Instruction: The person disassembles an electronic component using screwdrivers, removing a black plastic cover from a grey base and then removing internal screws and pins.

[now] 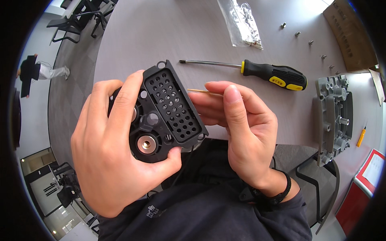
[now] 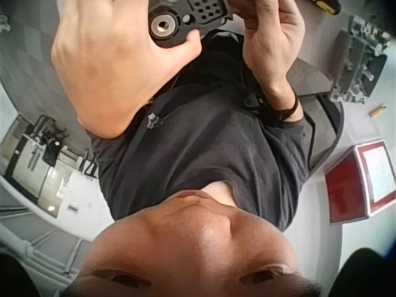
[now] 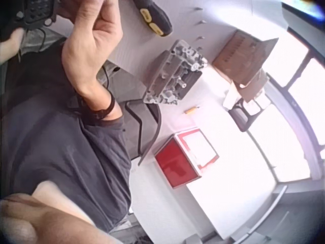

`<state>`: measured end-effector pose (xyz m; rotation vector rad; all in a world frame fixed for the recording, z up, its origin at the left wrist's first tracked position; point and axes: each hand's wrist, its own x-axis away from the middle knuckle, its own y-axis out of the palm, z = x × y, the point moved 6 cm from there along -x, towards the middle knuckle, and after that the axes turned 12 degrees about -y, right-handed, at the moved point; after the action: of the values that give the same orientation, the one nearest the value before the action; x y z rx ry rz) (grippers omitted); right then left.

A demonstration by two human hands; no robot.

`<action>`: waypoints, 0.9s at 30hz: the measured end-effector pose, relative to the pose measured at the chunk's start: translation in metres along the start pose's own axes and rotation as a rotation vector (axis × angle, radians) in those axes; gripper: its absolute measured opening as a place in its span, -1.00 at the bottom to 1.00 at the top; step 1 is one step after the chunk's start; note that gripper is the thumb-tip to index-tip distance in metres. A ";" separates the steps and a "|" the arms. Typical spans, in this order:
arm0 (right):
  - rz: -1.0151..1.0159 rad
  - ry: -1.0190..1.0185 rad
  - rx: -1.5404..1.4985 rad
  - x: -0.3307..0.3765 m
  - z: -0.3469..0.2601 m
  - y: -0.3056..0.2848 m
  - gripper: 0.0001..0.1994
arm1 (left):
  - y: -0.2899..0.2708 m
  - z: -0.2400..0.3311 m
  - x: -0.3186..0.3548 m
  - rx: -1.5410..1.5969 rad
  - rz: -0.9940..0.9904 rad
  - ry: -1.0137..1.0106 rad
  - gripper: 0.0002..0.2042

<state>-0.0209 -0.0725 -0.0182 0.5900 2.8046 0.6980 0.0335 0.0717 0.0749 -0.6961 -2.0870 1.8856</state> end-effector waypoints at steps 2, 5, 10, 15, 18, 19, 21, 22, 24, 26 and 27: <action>-0.031 0.029 0.026 0.001 0.001 0.005 -0.67 | -0.010 0.005 -0.002 0.018 -0.022 -0.011 -0.25; -0.029 0.065 0.063 0.000 0.003 0.005 -0.67 | -0.015 0.019 -0.007 0.059 -0.110 -0.029 -0.26; -0.174 -0.165 0.365 -0.006 -0.018 0.001 -0.71 | 0.014 -0.006 -0.001 0.340 -0.138 -0.099 -0.25; -0.357 -0.438 0.808 -0.009 -0.042 -0.006 -0.82 | 0.022 -0.012 0.004 0.412 -0.110 -0.108 -0.23; -0.292 -0.453 0.953 -0.012 -0.041 -0.014 -0.84 | 0.027 -0.020 0.009 0.476 -0.070 -0.125 -0.22; -0.288 -0.448 0.956 -0.016 -0.040 -0.018 -0.84 | 0.028 -0.021 0.009 0.485 -0.061 -0.121 -0.22; -0.372 -0.612 1.087 -0.018 -0.043 -0.017 -0.83 | 0.031 -0.024 0.010 0.499 -0.044 -0.114 -0.21; -0.438 -0.631 1.148 -0.019 -0.043 -0.014 -0.82 | 0.032 -0.024 0.010 0.505 -0.044 -0.110 -0.20; -0.480 -0.655 1.207 -0.021 -0.041 -0.011 -0.82 | 0.031 -0.025 0.011 0.509 -0.045 -0.109 -0.20; -0.503 -0.673 1.289 -0.021 -0.038 -0.006 -0.83 | 0.032 -0.025 0.010 0.513 -0.053 -0.104 -0.20; -0.506 -0.671 1.287 -0.020 -0.038 -0.007 -0.83 | 0.033 -0.025 0.010 0.514 -0.056 -0.104 -0.20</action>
<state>-0.0153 -0.1024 0.0132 0.1431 2.2204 -1.2350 0.0435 0.1000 0.0449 -0.4182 -1.5408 2.3268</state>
